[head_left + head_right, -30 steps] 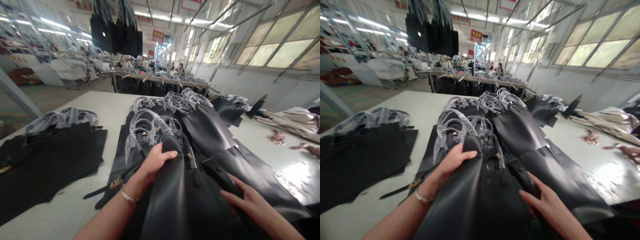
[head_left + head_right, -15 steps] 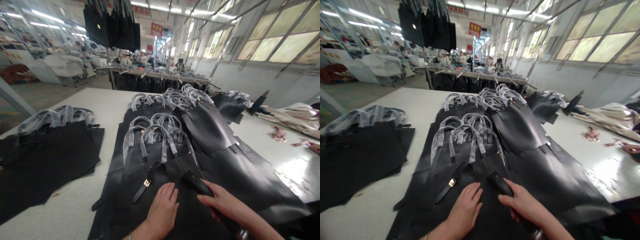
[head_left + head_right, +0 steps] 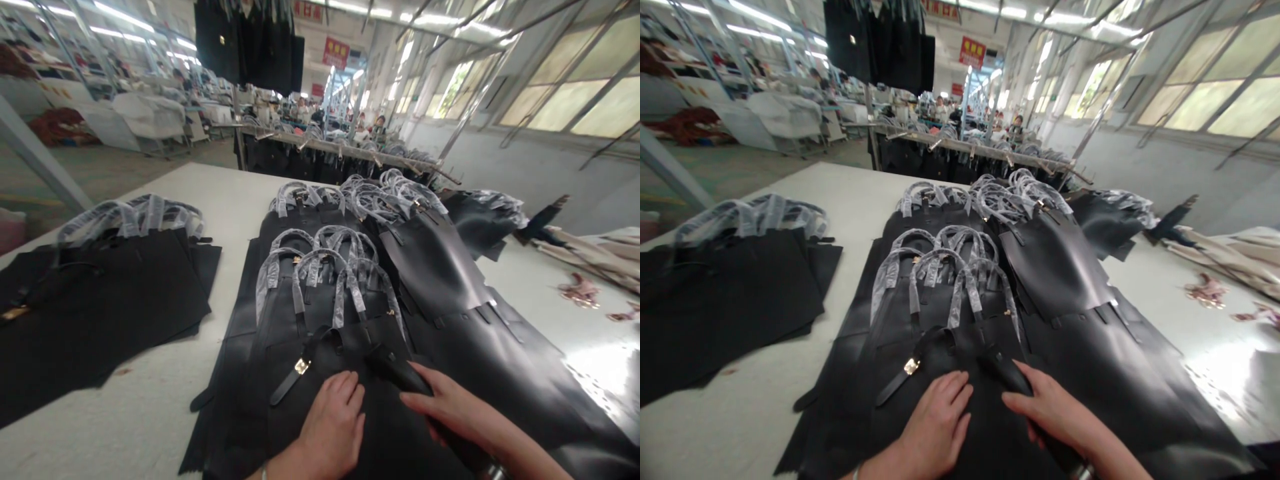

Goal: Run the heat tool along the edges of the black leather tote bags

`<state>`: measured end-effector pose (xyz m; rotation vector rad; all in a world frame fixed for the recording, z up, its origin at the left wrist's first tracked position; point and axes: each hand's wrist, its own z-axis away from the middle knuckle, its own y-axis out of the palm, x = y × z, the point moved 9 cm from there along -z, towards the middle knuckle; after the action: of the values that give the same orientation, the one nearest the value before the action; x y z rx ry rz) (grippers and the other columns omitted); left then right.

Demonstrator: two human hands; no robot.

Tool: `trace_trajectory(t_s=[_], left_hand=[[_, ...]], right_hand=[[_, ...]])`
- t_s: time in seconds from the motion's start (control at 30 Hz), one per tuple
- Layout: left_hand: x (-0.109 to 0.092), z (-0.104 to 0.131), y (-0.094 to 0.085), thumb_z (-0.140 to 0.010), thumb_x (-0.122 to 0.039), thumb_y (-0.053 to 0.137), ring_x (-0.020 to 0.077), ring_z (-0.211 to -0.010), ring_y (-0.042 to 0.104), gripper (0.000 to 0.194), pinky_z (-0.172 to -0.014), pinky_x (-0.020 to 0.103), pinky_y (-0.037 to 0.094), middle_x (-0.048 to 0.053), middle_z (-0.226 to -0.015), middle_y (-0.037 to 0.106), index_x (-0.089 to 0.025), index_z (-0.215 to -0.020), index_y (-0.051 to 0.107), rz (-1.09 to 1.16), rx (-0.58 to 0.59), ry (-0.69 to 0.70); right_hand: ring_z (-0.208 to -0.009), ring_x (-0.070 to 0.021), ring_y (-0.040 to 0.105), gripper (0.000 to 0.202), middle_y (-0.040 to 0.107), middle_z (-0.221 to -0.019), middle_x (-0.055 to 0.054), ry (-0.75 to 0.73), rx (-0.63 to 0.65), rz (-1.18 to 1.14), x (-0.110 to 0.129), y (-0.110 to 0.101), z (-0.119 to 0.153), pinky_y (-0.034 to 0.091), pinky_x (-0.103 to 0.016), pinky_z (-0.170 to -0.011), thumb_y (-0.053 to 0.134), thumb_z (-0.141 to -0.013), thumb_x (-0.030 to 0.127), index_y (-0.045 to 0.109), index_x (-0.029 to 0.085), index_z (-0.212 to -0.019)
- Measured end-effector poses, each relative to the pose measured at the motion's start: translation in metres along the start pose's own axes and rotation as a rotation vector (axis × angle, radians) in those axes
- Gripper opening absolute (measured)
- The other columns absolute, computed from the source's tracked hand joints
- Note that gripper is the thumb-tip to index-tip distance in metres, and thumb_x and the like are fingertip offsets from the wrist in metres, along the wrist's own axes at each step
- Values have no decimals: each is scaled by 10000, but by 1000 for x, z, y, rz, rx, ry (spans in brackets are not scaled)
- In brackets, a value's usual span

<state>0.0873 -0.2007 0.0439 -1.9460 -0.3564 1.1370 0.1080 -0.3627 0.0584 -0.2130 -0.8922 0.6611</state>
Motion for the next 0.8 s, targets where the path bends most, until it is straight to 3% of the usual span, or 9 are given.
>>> trace_trajectory(t_s=[0.1,0.2,0.27,0.47,0.6,0.8], left_hand=[[1,0,1,-856,-229,509,284,-1224,480,393,-1070,453,405,121,-1322,547,-147,-1237,558,-17,4,1],[2,3,5,-863,-235,509,278,-1237,470,410,-1070,441,403,115,-1346,528,-156,-1265,533,-31,-17,12],[2,6,7,-871,-246,512,267,-1228,476,405,-1076,432,394,110,-1333,536,-164,-1268,523,-45,-46,28],[-3,9,16,-898,-226,475,229,-1057,563,265,-1046,400,409,81,-1092,644,-162,-1134,578,-112,-83,108],[-4,8,16,-879,-196,480,231,-1022,567,252,-1028,391,424,79,-1037,647,-153,-1107,578,-126,-83,125],[-2,8,10,-863,-207,501,218,-975,582,218,-1023,364,429,68,-990,653,-161,-1056,590,-94,-103,117]], right_hand=[[-394,-130,557,599,559,-491,69,-87,-75,17,17,-1,-10,430,-194,-366,575,-820,333,427,142,-1369],[-453,-143,593,649,566,-498,71,-178,-219,49,39,-8,-10,457,-207,-438,566,-839,378,362,163,-1417],[-463,-151,599,680,565,-480,75,-204,-244,74,49,-9,-4,463,-213,-459,570,-838,400,341,165,-1433],[-402,-105,554,617,628,-620,50,-144,61,68,56,27,3,420,-180,-368,578,-787,255,426,177,-1380],[-392,-94,548,525,638,-647,43,-137,134,75,65,44,-13,397,-163,-342,578,-788,259,501,183,-1302],[-397,-92,541,494,620,-618,53,-151,180,89,74,47,-20,398,-161,-352,589,-796,272,515,192,-1277]])
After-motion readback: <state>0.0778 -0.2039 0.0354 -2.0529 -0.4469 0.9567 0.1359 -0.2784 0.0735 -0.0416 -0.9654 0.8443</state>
